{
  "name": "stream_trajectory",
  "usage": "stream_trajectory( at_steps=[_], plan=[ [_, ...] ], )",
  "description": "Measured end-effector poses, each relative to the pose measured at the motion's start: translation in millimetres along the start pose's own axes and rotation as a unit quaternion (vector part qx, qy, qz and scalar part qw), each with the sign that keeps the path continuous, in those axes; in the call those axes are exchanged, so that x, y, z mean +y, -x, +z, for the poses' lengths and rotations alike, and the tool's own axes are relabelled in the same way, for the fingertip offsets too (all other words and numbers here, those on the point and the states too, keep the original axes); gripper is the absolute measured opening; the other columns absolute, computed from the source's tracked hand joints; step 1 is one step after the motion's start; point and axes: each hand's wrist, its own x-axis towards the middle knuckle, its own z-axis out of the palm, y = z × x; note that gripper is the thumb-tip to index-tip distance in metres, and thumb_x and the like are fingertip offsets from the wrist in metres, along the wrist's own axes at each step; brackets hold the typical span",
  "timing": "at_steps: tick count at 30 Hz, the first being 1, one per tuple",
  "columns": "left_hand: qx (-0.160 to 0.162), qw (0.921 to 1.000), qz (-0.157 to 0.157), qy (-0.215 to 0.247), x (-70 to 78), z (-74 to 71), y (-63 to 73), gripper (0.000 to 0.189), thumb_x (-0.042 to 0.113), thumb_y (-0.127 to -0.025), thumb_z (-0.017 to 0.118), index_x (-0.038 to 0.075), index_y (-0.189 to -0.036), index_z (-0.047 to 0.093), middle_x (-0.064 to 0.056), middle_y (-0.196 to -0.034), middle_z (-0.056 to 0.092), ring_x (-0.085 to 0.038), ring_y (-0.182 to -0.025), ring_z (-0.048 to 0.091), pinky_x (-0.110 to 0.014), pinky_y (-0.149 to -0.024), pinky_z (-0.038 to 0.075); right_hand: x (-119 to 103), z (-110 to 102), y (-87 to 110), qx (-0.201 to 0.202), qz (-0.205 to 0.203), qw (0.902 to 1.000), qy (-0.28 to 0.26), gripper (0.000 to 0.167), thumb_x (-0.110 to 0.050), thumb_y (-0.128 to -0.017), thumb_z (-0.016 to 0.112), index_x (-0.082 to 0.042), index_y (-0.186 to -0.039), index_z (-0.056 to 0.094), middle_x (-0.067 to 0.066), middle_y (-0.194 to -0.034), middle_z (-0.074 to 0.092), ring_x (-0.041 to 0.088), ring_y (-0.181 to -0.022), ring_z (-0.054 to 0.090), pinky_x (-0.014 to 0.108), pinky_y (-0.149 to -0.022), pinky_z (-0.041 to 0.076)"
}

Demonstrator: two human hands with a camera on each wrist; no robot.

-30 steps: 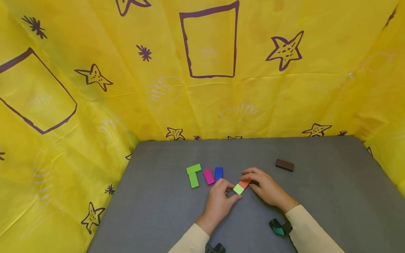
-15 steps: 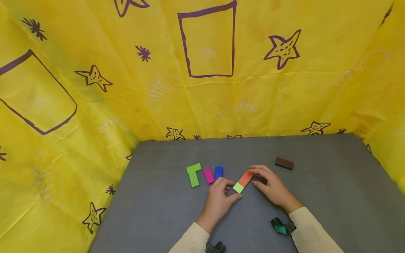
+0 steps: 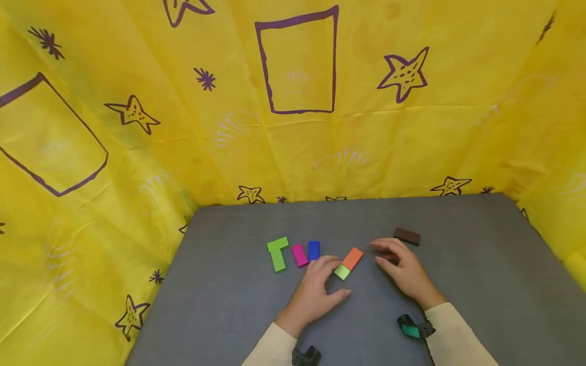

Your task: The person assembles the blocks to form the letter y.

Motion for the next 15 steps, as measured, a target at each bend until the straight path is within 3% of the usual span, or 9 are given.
stream_trajectory(
  at_steps=[6, 11, 15],
  plan=[
    [-0.116, 0.9913, 0.014, -0.061, 1.6, -8.9, 0.0, 0.089, 0.048, -0.095, 0.085, 0.011, -0.167, 0.046, 0.001, -0.175, 0.034, -0.025, -0.151, 0.037, -0.043, -0.118, 0.041, 5.3, -10.1, 1.0, 0.074, 0.005, 0.9970, 0.020, 0.038, 0.012, -0.094, 0.079, -0.001, -0.130, 0.075, 0.014, -0.120, 0.070, 0.023, -0.104, 0.066, 0.015, -0.083, 0.048],
    [-0.175, 0.9794, 0.026, -0.096, 2.6, -10.0, 1.4, 0.101, 0.060, -0.096, 0.079, 0.015, -0.172, 0.033, 0.006, -0.180, 0.018, -0.031, -0.159, 0.028, -0.056, -0.121, 0.035, 7.3, -21.2, -0.1, 0.149, 0.055, 0.9865, 0.041, 0.032, 0.006, -0.097, 0.079, 0.003, -0.129, 0.075, 0.016, -0.116, 0.070, 0.012, -0.099, 0.063, 0.013, -0.080, 0.045],
    [-0.212, 0.9691, 0.026, -0.124, 4.4, -8.1, 2.0, 0.109, 0.069, -0.094, 0.076, 0.019, -0.175, 0.024, 0.009, -0.181, 0.008, -0.029, -0.163, 0.020, -0.059, -0.119, 0.034, 7.1, -27.7, 0.2, 0.187, 0.096, 0.9752, 0.069, 0.032, 0.001, -0.099, 0.079, 0.005, -0.130, 0.073, 0.018, -0.117, 0.068, 0.018, -0.100, 0.060, 0.014, -0.081, 0.042]
  ],
)
